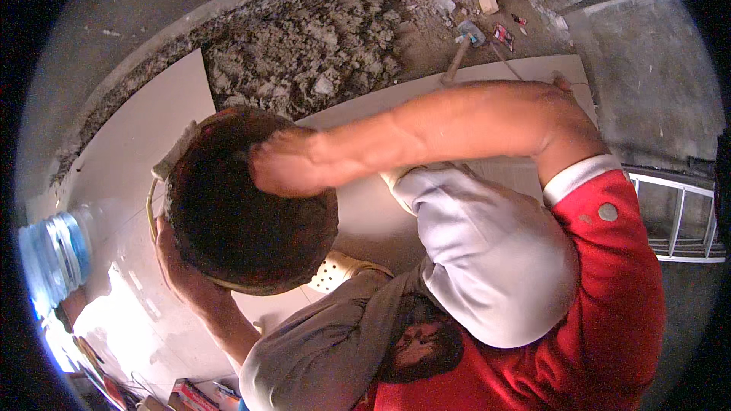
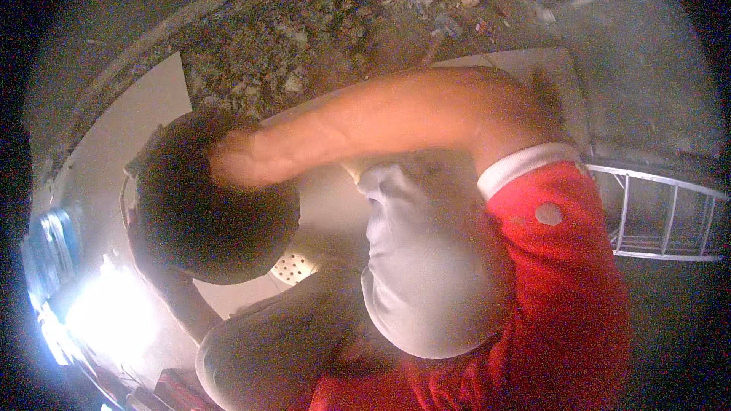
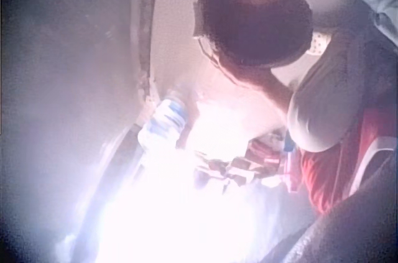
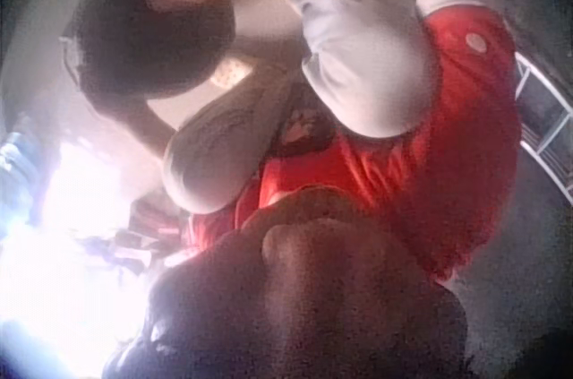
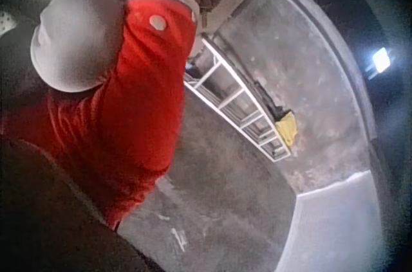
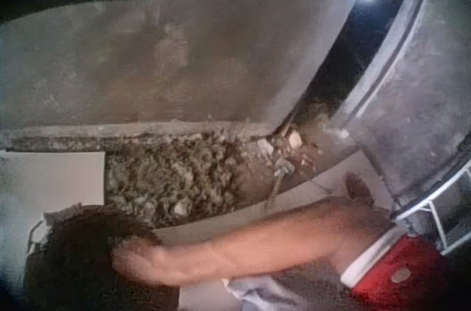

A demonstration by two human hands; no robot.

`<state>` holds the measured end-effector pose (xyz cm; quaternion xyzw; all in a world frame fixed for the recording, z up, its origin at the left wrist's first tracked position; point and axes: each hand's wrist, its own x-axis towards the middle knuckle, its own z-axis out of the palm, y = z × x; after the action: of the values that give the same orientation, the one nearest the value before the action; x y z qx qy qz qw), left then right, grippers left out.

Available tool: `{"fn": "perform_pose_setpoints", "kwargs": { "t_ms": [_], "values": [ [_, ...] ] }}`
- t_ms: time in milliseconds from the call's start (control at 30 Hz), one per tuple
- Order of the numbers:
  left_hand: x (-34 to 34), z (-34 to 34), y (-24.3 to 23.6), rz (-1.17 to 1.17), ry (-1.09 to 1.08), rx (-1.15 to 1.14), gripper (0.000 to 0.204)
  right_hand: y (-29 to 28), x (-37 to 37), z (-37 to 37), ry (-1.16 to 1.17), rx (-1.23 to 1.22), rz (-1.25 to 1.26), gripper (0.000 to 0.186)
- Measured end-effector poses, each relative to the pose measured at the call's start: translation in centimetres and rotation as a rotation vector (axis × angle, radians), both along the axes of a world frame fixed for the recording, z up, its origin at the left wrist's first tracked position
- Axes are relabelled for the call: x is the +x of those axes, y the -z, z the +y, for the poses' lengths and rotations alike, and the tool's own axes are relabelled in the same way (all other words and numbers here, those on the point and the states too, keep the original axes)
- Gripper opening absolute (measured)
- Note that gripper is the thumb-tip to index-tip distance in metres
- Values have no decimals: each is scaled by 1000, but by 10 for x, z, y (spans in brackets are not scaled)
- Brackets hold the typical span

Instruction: The person measures a wall with a tape measure, then walks into a room and sits on the floor. They scoop cement from a bucket with a trowel and spread it onto the floor between tiles.

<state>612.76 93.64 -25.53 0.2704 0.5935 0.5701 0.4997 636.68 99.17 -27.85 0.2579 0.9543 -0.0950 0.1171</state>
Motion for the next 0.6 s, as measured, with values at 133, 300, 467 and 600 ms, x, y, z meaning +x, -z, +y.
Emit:
{"fn": "perform_pose_setpoints", "kwargs": {
  "t_ms": [133,300,467,600],
  "values": [
    [-4,5,-2,-137,-37,-8,38,-19,2,-21,-79,-177,-55,22],
    [-19,2,12,-200,-167,54,40,-55,23,16,32,-96,-25,20],
    [8,-8,17,-123,-165,181,39,-29,1,33,311,-475,-411,24],
    [19,-14,-1,-155,-178,127,37,-16,28,2,-37,-238,104,26]
  ]
}}
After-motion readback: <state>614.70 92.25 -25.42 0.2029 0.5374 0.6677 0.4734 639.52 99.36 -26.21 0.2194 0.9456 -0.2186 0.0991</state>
